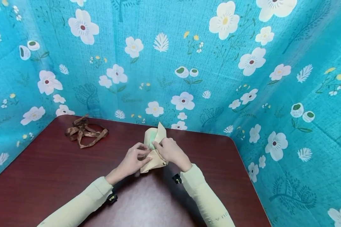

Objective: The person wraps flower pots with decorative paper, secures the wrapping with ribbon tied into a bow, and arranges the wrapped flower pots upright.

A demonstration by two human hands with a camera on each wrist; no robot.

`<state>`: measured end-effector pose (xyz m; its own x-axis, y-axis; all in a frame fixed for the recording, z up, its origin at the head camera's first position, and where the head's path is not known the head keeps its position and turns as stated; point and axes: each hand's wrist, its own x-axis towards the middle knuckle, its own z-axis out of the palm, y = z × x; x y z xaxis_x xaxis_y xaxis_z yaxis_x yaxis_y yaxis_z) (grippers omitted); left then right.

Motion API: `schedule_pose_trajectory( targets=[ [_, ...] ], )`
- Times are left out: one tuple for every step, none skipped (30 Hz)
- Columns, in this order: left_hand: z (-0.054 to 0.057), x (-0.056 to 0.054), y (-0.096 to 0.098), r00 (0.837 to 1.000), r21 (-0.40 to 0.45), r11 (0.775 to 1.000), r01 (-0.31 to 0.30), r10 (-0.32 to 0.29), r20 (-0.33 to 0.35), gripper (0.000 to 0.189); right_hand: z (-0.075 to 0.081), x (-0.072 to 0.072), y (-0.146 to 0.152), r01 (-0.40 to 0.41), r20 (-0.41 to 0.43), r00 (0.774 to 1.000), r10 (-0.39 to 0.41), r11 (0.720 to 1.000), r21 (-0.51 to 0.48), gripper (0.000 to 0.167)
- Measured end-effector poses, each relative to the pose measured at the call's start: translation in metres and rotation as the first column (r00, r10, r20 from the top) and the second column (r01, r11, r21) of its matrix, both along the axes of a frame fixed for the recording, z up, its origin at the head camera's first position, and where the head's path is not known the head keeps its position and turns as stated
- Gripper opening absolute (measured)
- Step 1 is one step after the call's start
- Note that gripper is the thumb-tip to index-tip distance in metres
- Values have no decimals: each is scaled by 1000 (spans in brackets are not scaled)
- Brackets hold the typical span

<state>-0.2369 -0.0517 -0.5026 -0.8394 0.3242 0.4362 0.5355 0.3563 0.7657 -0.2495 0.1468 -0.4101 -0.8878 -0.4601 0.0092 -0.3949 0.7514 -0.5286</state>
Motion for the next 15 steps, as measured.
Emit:
schedule_pose_trajectory(
  targets=[
    [-1,-1,0,1000,20,1000,3,-3,3,20,-1,-2,3,-18,20,1000,19,1000,-14,58],
    [-2,-1,-1,1000,44,999,6,-7,7,22,-2,-3,7,-39,31,999,40,999,-31,53],
    [-4,-2,-1,1000,69,998,9,-9,10,24,-4,-6,11,-62,33,997,64,997,-48,46],
    [-5,-3,-2,1000,93,996,6,-7,10,25,-6,-8,15,-86,35,995,88,994,-68,37],
    [-5,-4,-3,1000,105,994,-2,1,7,26,-9,-10,18,-105,31,994,108,991,-81,25],
    [-6,-5,-4,1000,111,994,-9,8,4,27,-12,-12,21,-119,21,992,122,989,-91,16],
    [-6,-5,-4,1000,115,993,-14,14,2,27,-15,-13,24,-130,7,991,131,986,-101,17],
    [-7,-5,-5,1000,114,993,-20,20,0,27,-18,-15,26,-137,-15,991,136,984,-110,24],
    [-7,-5,-6,1000,113,993,-24,24,1,28,-21,-16,27,-139,-25,990,137,983,-120,26],
    [-7,-5,-6,1000,110,994,-26,26,6,28,-24,-16,29,-145,-40,989,141,981,-126,27],
    [-7,-5,-7,1000,110,994,-25,24,13,28,-26,-17,30,-142,-51,989,136,981,-133,28],
    [-7,-5,-7,999,124,992,-15,12,30,28,-29,-17,31,-141,-62,989,133,980,-142,29],
    [-7,-5,-7,999,142,990,-6,-1,51,28,-31,-17,31,-140,-69,989,131,978,-154,30],
    [-7,-5,-7,998,158,987,1,-11,67,28,-33,-17,32,-140,-75,989,129,976,-165,31],
    [-7,-5,-6,996,177,984,6,-22,89,28,-35,-18,32,-141,-82,988,129,975,-170,33]
  ],
)
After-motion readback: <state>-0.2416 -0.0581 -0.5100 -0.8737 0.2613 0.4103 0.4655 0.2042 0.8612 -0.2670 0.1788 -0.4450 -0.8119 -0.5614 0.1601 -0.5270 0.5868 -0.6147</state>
